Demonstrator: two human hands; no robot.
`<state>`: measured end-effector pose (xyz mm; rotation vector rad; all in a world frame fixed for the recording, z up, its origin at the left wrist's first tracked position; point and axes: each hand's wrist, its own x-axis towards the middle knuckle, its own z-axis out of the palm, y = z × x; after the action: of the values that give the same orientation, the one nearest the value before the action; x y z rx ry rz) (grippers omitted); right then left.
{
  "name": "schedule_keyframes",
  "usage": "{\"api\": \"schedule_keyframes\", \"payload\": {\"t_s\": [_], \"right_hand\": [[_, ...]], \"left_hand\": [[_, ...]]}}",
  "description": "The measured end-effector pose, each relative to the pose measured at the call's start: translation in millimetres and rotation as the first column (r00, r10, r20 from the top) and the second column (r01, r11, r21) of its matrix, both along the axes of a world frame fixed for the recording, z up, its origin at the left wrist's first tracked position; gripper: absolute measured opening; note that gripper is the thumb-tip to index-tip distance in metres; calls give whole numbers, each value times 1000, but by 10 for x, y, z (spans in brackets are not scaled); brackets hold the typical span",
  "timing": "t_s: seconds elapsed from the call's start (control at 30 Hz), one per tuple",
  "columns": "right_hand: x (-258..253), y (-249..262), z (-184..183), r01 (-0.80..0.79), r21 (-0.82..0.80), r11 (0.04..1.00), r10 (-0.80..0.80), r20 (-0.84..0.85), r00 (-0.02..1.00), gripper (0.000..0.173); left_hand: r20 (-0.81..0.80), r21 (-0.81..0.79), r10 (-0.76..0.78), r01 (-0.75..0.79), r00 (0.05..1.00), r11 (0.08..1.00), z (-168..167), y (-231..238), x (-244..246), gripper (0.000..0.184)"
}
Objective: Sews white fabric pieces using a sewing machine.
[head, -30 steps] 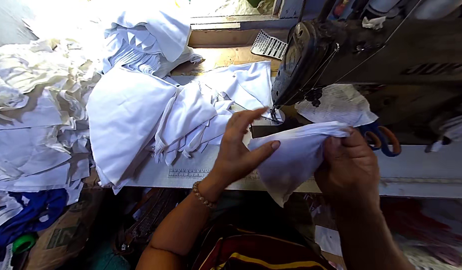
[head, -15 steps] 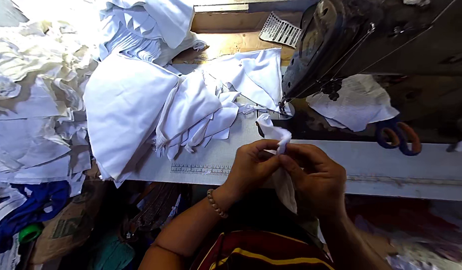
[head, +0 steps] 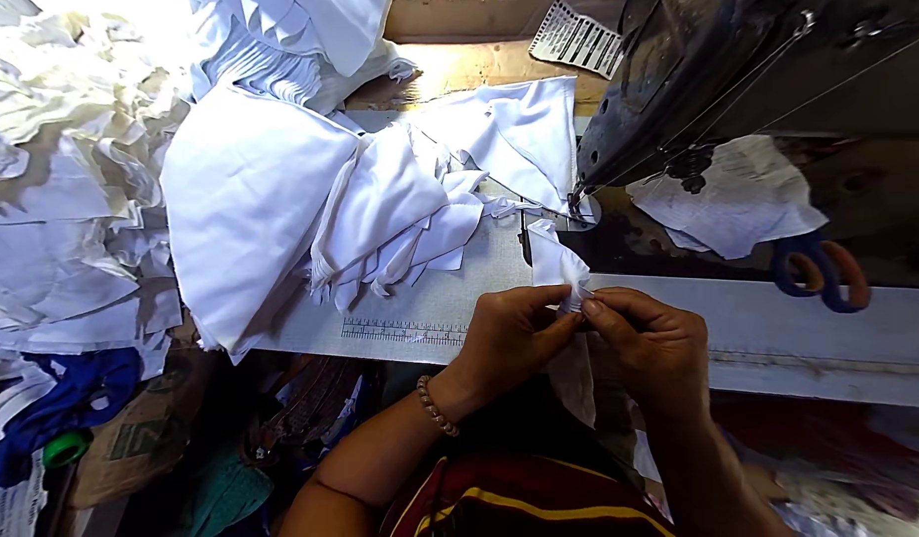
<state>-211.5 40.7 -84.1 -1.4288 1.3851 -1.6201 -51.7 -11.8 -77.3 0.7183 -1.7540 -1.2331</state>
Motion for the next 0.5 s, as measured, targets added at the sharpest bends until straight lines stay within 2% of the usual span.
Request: {"api": "schedule_keyframes", "payload": {"t_s": [0.13,0.27,0.4,0.5], "right_hand": [[6,-5,-11,-50,34,998,44,145,988,12],[55,28,39,-11,38,999,10,39,999,10],[70,22,-9,49,-3,999,-49,-70,996,9],[-43,-5,-4,5,-66,998,0,79,997,5]], "left_hand": [[112,-212,86,-60,990,975,-37,-10,-4,17],[155,-278,91,-45,984,960,-36,-20,12,20],[205,-407,144,-49,968,912,2,29,-2,30],[157,-362,165,-99,974,927,53,-20,38,35]]}}
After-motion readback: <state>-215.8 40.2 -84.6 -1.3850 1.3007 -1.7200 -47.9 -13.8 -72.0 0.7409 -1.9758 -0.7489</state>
